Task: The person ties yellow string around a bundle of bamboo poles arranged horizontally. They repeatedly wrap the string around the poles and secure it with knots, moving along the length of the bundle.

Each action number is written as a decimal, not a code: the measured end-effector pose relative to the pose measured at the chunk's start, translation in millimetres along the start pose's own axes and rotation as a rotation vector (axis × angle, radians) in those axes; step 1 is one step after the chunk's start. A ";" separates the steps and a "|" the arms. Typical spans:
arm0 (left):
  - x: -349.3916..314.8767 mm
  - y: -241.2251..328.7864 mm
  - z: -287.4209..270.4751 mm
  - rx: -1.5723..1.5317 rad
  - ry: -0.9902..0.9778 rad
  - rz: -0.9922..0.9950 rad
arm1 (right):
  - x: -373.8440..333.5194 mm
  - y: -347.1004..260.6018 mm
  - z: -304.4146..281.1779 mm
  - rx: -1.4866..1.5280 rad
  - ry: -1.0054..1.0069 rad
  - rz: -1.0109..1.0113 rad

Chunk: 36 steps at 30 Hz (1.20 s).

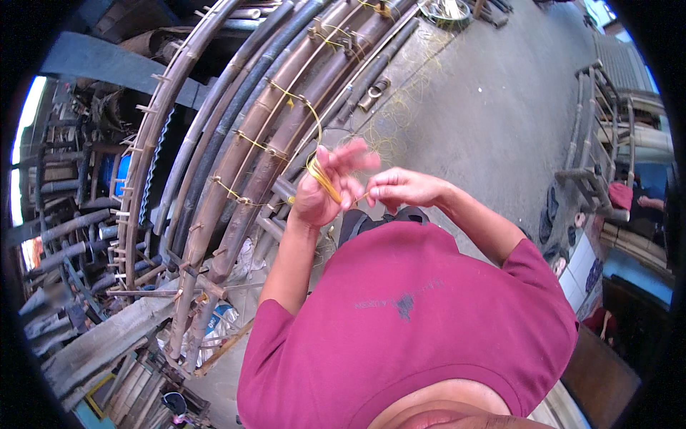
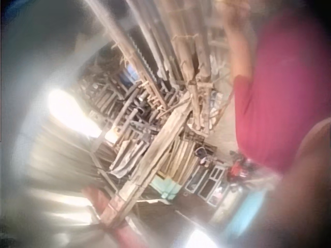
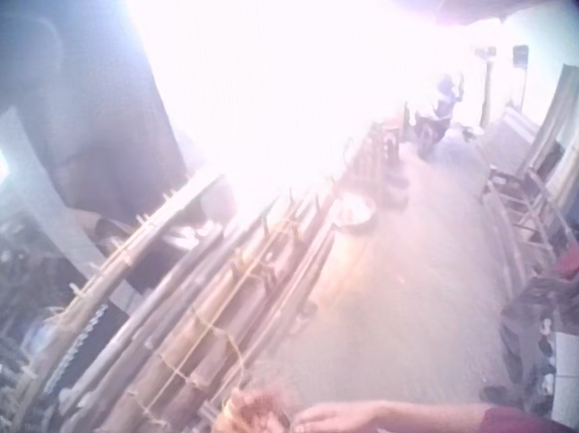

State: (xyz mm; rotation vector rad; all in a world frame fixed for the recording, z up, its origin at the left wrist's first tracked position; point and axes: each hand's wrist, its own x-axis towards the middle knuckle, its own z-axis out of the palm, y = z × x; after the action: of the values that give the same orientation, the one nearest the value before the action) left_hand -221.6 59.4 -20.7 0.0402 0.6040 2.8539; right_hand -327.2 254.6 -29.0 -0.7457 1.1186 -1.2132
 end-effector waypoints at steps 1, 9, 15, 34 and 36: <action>-6.0 -0.5 -10.8 0.003 -0.061 -0.157 | 6.3 -1.4 -3.3 -0.009 0.085 -0.051; -14.2 -2.0 -0.6 0.612 -0.029 -0.375 | 40.2 -62.6 4.3 -0.949 -0.014 -0.628; -47.0 18.0 -37.2 0.322 0.223 -0.227 | 70.3 -34.4 -12.0 -0.506 0.062 -0.475; -28.6 51.3 -51.5 0.241 0.582 0.197 | 97.2 -30.0 -25.6 -1.260 0.324 -0.587; -16.6 48.7 -49.9 0.352 0.556 0.276 | 96.3 -51.1 -18.2 -0.885 0.481 -0.320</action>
State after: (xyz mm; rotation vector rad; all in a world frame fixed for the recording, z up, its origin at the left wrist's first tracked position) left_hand -219.3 -7.4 -46.4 -0.6800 1.2924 2.9719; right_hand -364.1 151.7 -13.1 -1.3767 2.0480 -1.1676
